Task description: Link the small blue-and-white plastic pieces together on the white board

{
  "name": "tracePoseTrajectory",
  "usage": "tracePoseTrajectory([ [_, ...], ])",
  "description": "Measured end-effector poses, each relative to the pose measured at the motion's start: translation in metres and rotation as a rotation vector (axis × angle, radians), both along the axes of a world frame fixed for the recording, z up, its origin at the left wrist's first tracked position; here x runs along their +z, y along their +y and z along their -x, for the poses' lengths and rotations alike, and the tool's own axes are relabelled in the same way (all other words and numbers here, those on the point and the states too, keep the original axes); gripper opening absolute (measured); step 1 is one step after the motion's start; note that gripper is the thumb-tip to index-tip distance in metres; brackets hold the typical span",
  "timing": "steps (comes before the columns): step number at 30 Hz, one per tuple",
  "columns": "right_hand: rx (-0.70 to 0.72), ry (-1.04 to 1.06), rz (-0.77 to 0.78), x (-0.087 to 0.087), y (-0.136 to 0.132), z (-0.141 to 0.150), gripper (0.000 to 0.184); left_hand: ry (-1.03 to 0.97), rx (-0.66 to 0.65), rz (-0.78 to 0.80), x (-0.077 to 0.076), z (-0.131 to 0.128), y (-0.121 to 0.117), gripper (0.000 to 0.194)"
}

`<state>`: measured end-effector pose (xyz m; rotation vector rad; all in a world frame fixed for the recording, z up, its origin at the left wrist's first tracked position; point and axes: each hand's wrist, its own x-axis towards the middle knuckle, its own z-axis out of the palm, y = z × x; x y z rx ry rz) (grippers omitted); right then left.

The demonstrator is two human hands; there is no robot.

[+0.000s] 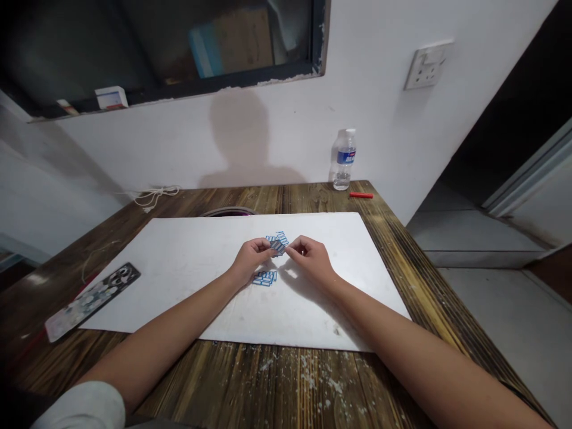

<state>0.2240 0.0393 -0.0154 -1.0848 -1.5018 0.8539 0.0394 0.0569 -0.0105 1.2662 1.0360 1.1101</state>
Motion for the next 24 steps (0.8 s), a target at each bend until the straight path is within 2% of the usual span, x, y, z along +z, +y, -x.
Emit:
tracePoseTrajectory([
  [6,-0.043,0.017,0.035,-0.003,0.000,0.001,0.032,0.047,-0.053,0.001,0.003,0.002,-0.002,0.027],
  [11,0.048,-0.184,-0.022,-0.003,-0.002,0.003,0.030,0.031,-0.046,0.014,0.005,0.001,-0.003,0.030],
  [17,0.272,-0.609,-0.377,-0.003,-0.006,0.008,0.012,-0.010,0.047,-0.002,0.006,-0.001,-0.003,0.030],
  [21,0.347,-0.803,-0.523,-0.003,-0.013,0.012,0.035,-0.046,0.074,-0.002,0.007,-0.002,-0.002,0.031],
  [24,0.365,-0.861,-0.552,-0.003,-0.019,0.016,0.034,-0.057,0.089,-0.003,0.006,-0.002,-0.001,0.032],
])
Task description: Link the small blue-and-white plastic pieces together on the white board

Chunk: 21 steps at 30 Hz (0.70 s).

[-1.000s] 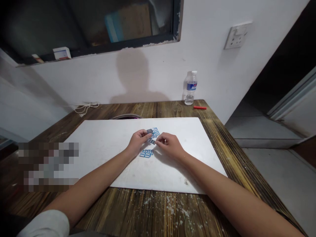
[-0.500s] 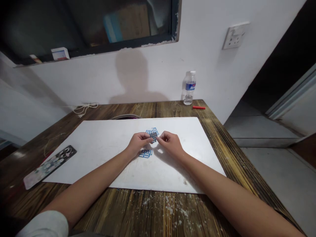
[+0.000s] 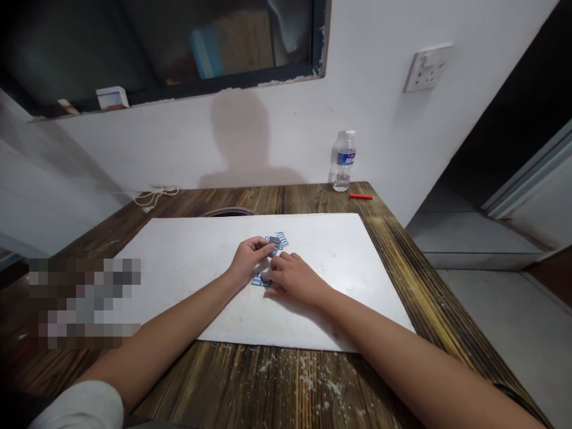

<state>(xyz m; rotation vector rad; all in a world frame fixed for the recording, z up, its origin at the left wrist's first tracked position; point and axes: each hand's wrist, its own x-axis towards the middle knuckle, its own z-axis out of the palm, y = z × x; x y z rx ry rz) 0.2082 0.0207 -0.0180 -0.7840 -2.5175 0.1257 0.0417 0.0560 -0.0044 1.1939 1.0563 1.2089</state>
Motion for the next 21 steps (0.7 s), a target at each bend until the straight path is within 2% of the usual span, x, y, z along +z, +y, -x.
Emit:
tracePoseTrajectory([
  [5,-0.005,-0.038,-0.061,0.002,-0.006,0.006,0.015,-0.011,-0.008,-0.005,-0.001,0.000,0.002,0.031],
  [11,0.026,-0.060,-0.198,-0.001,-0.005,0.008,0.017,0.021,-0.004,-0.029,-0.001,0.002,0.003,0.030],
  [17,-0.039,0.293,-0.173,-0.009,0.004,-0.001,0.015,0.009,-0.012,-0.010,0.001,0.002,0.002,0.034],
  [21,-0.104,0.526,-0.125,-0.009,0.008,-0.006,0.016,-0.034,-0.025,0.011,0.001,0.001,0.001,0.035],
])
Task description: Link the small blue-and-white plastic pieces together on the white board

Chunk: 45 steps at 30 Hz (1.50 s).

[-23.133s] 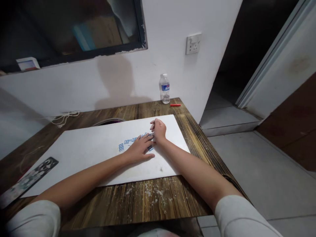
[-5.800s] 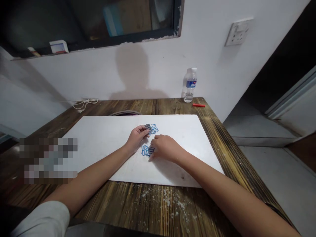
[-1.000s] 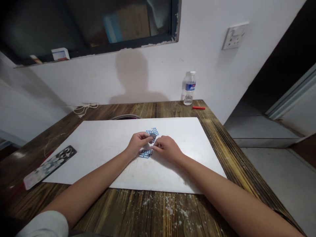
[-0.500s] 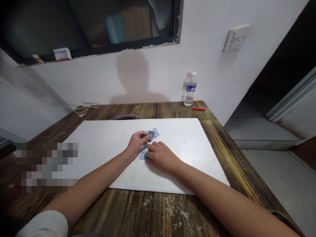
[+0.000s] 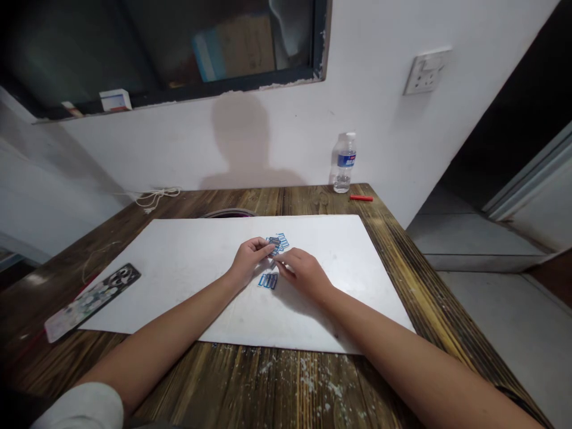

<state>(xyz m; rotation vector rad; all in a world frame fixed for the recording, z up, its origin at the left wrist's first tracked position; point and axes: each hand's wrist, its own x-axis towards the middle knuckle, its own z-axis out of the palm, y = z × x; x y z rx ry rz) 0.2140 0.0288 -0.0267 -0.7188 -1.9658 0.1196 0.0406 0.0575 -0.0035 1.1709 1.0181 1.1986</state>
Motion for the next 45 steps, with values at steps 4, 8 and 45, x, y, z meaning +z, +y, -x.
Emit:
tracePoseTrajectory([
  [4,-0.039,0.087,0.079,0.0032,0.0025,-0.0031,0.016,0.012,-0.030,-0.013,0.0009,0.0012,-0.0012,0.035],
  [8,-0.104,0.160,0.218,0.0035,0.0033,-0.0036,0.013,0.077,-0.120,-0.018,0.0019,0.0033,-0.0029,0.034],
  [45,0.108,-0.348,0.329,0.0106,-0.0014,0.0026,0.014,0.052,0.015,-0.023,-0.0044,0.0026,0.0018,0.033],
])
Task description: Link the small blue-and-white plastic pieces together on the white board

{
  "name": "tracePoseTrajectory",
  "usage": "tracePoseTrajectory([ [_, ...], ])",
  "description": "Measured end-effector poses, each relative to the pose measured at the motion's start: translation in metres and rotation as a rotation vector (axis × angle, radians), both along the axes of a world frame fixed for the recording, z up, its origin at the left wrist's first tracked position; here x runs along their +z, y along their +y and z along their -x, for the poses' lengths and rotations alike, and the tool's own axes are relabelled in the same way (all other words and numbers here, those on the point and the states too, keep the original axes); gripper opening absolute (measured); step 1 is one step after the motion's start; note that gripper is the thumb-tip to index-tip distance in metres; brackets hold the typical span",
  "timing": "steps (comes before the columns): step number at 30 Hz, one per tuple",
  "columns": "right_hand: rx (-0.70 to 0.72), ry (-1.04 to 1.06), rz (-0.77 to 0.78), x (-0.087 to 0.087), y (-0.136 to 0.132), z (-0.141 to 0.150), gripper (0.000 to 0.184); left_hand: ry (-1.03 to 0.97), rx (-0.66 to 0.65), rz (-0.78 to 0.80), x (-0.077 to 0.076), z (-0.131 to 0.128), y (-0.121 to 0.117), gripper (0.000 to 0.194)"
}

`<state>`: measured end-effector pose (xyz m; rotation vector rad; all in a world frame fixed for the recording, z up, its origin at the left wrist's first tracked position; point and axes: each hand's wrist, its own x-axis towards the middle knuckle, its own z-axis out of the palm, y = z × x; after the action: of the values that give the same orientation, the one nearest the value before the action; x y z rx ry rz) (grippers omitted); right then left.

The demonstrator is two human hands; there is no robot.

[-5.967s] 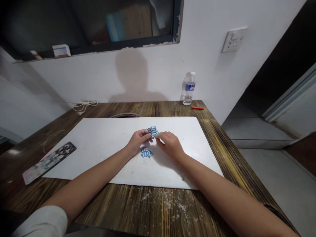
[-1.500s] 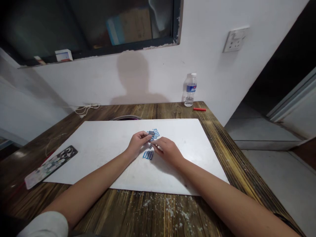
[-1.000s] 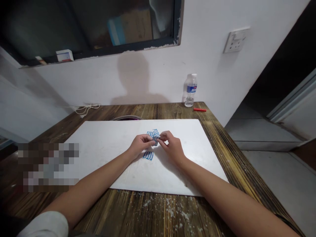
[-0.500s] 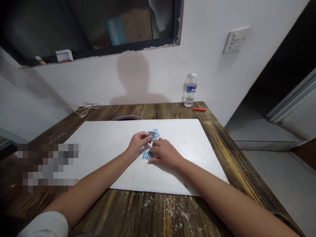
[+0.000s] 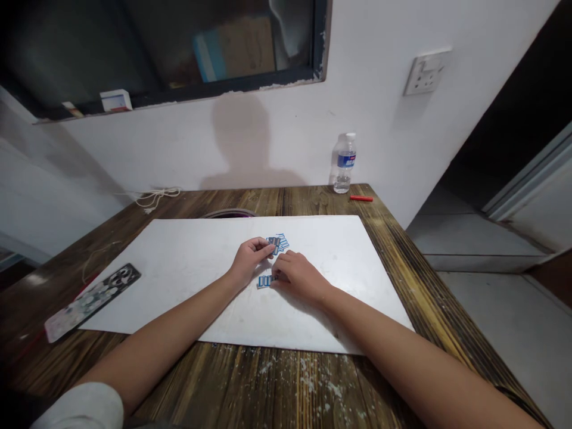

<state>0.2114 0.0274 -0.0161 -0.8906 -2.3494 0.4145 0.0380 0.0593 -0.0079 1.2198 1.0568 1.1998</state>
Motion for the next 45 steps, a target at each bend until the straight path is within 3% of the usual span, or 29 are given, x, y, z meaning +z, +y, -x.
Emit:
tracePoseTrajectory([
  [5,-0.043,0.176,0.087,0.001,0.001,-0.002,0.006,-0.008,0.014,0.004,0.001,-0.002,0.000,0.034],
  [9,-0.195,0.468,0.295,0.002,0.003,-0.003,0.017,-0.029,0.010,0.023,0.002,-0.002,-0.001,0.035],
  [13,-0.258,0.782,0.479,0.000,0.008,-0.005,0.028,-0.055,-0.057,0.003,0.006,-0.002,-0.004,0.036],
  [18,-0.292,0.898,0.554,0.000,0.010,-0.005,0.034,-0.021,-0.131,-0.037,0.007,-0.001,-0.006,0.034],
  [26,-0.247,0.690,0.495,-0.006,0.009,-0.003,0.042,0.032,-0.163,-0.037,0.003,0.002,-0.005,0.033],
  [29,-0.192,0.487,0.329,-0.004,0.007,-0.003,0.032,-0.004,-0.090,-0.044,0.004,0.001,-0.004,0.033],
  [32,-0.028,0.218,0.082,0.000,0.003,-0.001,0.014,-0.071,-0.033,-0.032,0.003,0.001,-0.003,0.033],
  [34,0.047,0.085,-0.026,0.001,0.000,0.001,0.026,-0.096,-0.015,-0.013,0.003,0.000,-0.002,0.034],
  [37,0.076,-0.014,-0.089,0.000,-0.002,0.003,0.032,-0.065,0.002,-0.027,0.003,0.000,-0.001,0.034],
  [45,0.060,-0.115,-0.211,-0.001,-0.003,0.004,0.019,-0.008,0.014,-0.054,0.004,0.000,-0.001,0.033],
])
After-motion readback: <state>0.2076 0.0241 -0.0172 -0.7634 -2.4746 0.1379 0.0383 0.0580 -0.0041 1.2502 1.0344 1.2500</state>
